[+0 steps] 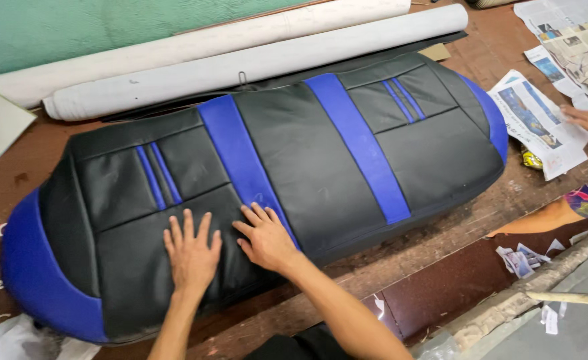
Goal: The person smoothes a new black and blue cover over a seat cushion, turns it over, and uses pliers to secure the cover to the underside of the frame with wire fasteners.
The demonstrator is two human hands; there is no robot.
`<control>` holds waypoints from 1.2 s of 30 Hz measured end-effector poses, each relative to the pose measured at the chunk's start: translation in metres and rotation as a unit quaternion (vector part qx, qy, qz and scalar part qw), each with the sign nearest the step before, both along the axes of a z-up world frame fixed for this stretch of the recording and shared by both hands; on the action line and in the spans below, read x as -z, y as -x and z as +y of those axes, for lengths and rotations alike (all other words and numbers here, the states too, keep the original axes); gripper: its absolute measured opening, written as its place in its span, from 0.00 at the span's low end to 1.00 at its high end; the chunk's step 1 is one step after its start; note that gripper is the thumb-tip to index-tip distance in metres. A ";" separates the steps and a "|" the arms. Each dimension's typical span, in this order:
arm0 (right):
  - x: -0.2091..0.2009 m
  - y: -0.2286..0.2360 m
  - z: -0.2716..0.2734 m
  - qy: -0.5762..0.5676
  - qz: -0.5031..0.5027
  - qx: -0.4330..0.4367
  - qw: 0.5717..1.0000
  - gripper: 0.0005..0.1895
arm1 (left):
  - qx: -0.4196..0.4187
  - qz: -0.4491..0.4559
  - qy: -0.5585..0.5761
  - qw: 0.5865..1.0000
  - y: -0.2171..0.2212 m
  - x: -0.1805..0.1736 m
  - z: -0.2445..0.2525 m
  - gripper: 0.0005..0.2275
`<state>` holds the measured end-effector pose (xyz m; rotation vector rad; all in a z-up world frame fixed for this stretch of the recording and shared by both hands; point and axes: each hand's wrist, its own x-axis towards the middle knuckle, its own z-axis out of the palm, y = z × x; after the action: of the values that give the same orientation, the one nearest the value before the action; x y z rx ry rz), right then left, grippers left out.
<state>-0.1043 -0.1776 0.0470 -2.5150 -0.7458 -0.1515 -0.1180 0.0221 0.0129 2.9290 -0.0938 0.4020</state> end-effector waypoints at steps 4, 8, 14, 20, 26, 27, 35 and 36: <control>-0.029 -0.018 -0.050 -0.037 -0.023 0.007 0.999 0.23 | -0.054 0.043 0.014 0.997 -0.004 -0.019 -0.039 0.24; -0.036 -0.040 -0.090 -0.038 -0.044 0.044 0.997 0.25 | -0.023 0.082 0.086 0.993 -0.017 -0.032 -0.125 0.22; 0.001 -0.066 -0.133 0.008 -0.101 0.087 0.991 0.27 | 0.050 0.005 0.112 0.992 -0.038 -0.017 -0.212 0.26; 0.021 -0.069 -0.142 -0.036 -0.094 0.097 0.990 0.26 | -0.007 -0.046 0.105 0.993 -0.038 -0.005 -0.224 0.20; 0.019 -0.070 -0.146 -0.057 -0.088 0.088 0.991 0.25 | -0.021 -0.056 0.119 0.991 -0.036 -0.007 -0.228 0.19; 0.017 -0.071 -0.148 -0.061 -0.083 0.088 0.991 0.24 | -0.023 -0.057 0.118 0.991 -0.037 -0.009 -0.229 0.19; 0.017 -0.071 -0.150 -0.075 -0.072 0.079 0.991 0.24 | -0.029 -0.057 0.118 0.991 -0.037 -0.012 -0.230 0.19; 0.017 -0.071 -0.151 -0.078 -0.069 0.078 0.991 0.24 | -0.027 -0.058 0.116 0.991 -0.037 -0.011 -0.231 0.19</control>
<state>-0.0332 -0.3282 0.0298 -2.4297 -0.5642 -0.4251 -0.0808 -0.2084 0.0243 2.6821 0.0158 0.5516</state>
